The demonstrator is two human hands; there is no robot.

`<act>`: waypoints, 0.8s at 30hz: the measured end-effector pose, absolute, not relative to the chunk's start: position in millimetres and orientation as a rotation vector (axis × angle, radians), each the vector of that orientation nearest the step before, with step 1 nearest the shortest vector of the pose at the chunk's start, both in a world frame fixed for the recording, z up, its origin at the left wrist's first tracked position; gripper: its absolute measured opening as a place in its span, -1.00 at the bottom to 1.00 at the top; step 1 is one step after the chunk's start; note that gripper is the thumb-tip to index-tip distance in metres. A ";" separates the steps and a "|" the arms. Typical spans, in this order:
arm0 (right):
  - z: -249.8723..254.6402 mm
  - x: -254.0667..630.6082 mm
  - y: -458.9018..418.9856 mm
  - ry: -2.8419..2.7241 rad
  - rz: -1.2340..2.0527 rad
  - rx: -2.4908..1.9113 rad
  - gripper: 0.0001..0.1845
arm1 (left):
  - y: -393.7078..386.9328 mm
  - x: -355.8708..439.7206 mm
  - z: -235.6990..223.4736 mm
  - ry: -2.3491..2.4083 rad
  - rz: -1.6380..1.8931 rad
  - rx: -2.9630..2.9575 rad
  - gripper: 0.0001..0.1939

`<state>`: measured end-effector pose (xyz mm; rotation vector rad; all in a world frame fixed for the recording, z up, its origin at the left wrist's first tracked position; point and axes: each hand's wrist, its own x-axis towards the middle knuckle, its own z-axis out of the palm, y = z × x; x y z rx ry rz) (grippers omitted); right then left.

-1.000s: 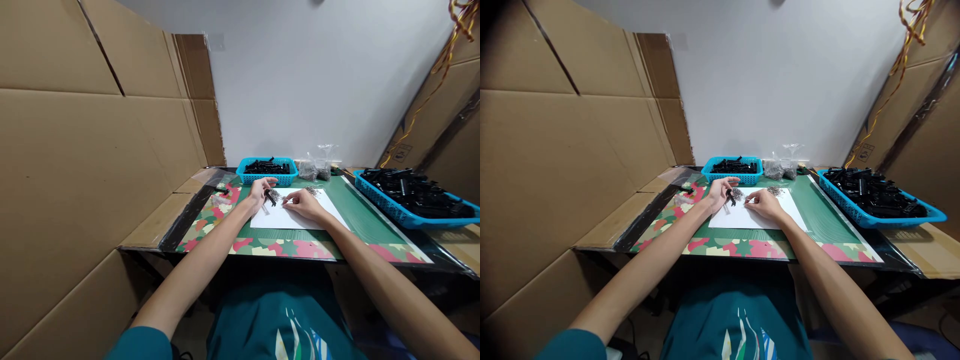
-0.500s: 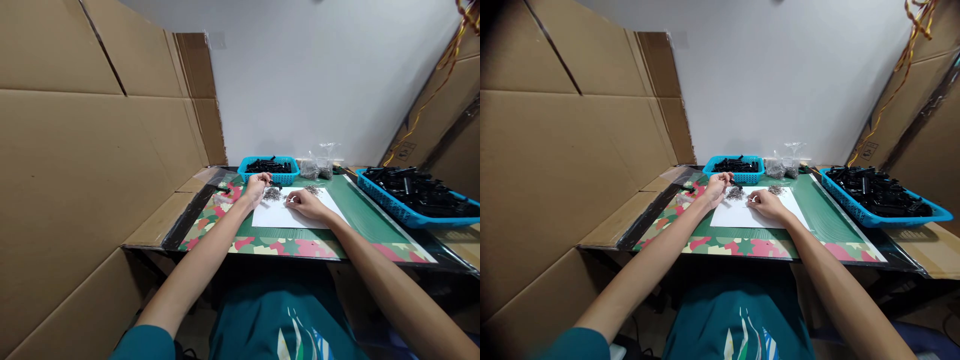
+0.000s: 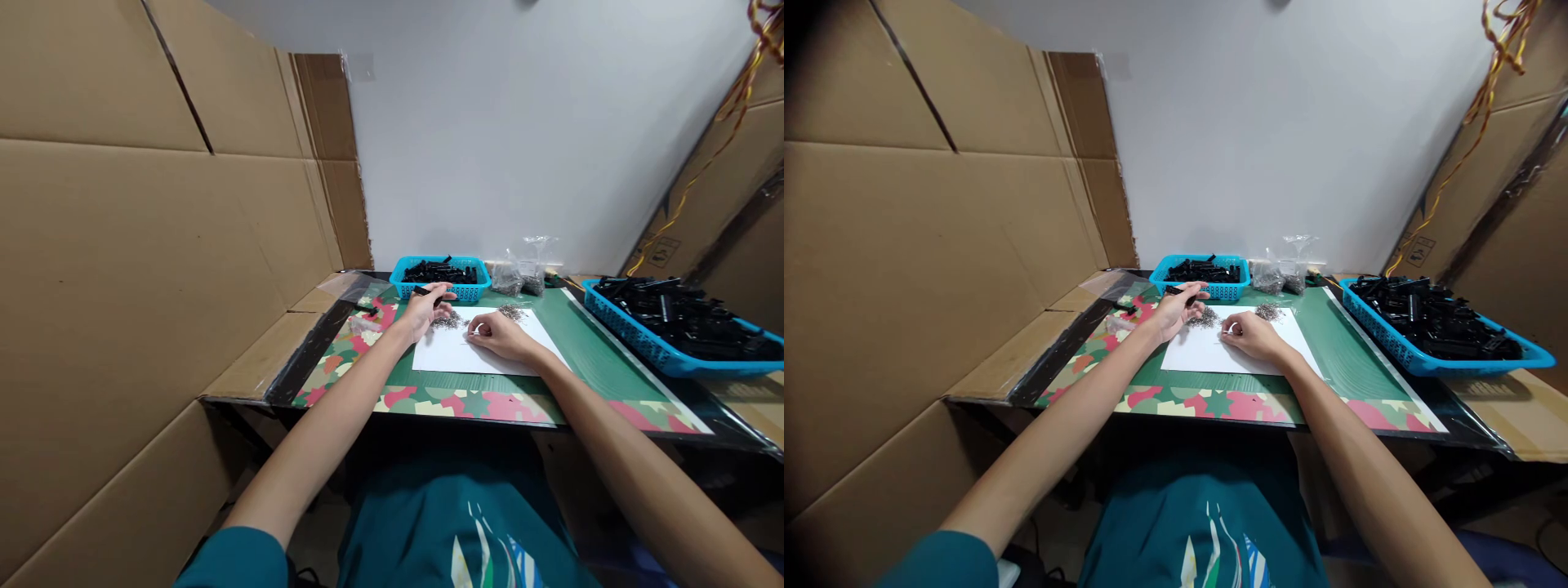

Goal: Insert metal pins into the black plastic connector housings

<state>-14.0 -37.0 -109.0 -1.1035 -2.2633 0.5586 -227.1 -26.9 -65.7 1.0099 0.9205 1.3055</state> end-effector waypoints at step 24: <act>-96.5 -10.9 -35.0 -1.678 0.734 -0.841 -0.61 | -34.6 -220.9 -60.4 0.865 1.055 1.127 -0.78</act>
